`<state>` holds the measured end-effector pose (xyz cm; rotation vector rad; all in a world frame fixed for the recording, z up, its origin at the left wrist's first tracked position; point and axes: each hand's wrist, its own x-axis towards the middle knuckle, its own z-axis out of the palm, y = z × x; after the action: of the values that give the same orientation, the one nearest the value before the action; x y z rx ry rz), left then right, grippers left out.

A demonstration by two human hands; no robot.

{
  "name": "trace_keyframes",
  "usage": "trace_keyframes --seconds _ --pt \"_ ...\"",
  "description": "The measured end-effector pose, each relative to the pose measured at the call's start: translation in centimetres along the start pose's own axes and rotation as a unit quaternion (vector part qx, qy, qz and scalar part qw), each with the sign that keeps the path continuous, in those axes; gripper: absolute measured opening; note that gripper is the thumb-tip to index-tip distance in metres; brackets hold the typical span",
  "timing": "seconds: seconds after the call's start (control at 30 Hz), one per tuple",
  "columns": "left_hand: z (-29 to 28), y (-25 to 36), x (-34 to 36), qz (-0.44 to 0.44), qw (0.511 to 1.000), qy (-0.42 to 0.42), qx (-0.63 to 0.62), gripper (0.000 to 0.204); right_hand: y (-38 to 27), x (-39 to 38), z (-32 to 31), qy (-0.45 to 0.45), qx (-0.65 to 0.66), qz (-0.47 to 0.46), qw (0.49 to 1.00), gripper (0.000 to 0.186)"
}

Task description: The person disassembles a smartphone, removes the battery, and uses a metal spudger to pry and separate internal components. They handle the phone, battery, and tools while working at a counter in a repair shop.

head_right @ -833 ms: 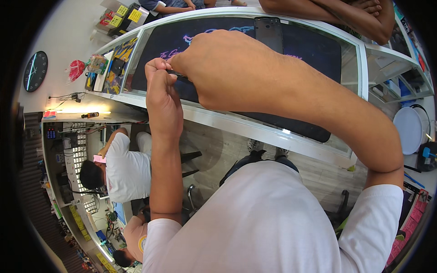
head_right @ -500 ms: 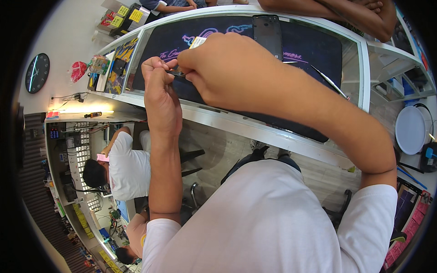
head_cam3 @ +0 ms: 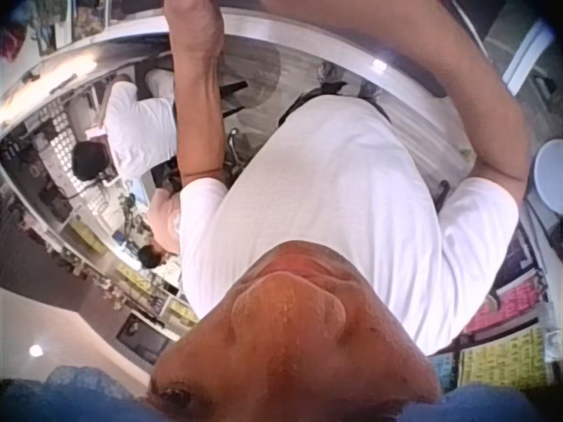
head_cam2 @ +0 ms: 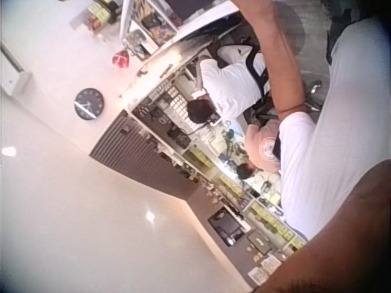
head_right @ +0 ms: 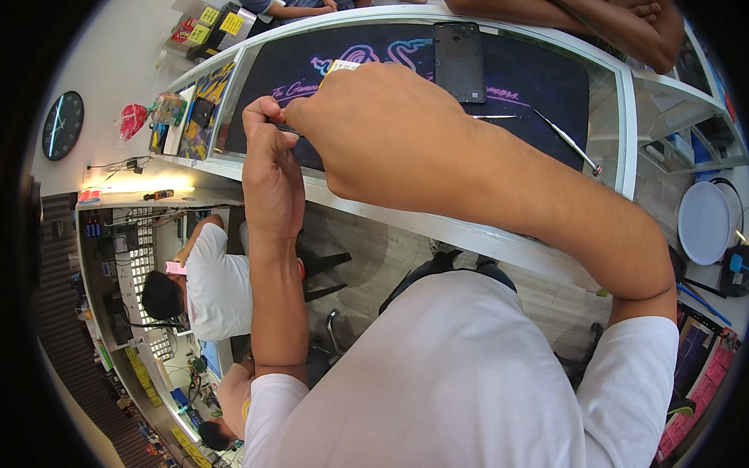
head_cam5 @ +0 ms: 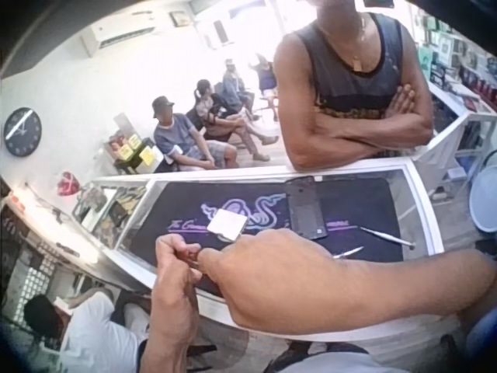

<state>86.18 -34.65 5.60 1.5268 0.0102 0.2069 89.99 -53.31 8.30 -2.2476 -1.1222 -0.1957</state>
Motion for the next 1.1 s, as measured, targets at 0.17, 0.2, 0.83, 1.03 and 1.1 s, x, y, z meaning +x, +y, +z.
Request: trace_keyframes --seconds 0.17,0.2,0.83,1.03,1.1 --pt "-0.4 -0.1 -0.2 0.015 1.000 -0.010 0.003 0.024 -0.3 0.0 0.1 0.001 -0.013 -0.012 1.000 0.005" --pt "-0.4 0.0 -0.3 0.009 1.000 -0.008 0.008 0.024 -0.3 0.0 0.0 -0.001 -0.019 -0.011 1.000 0.005" --pt "-0.8 -0.1 0.0 0.023 0.997 -0.013 0.067 0.019 0.1 -1.4 0.5 0.055 0.181 0.053 0.980 0.012" --pt "-0.3 0.2 0.1 0.001 1.000 0.002 0.031 0.017 -0.5 -2.9 2.6 0.091 0.182 0.052 0.978 0.010" --pt "-0.2 0.2 0.1 -0.003 1.000 0.006 0.025 0.015 -0.8 -3.1 2.8 0.099 0.163 0.056 0.980 0.010"
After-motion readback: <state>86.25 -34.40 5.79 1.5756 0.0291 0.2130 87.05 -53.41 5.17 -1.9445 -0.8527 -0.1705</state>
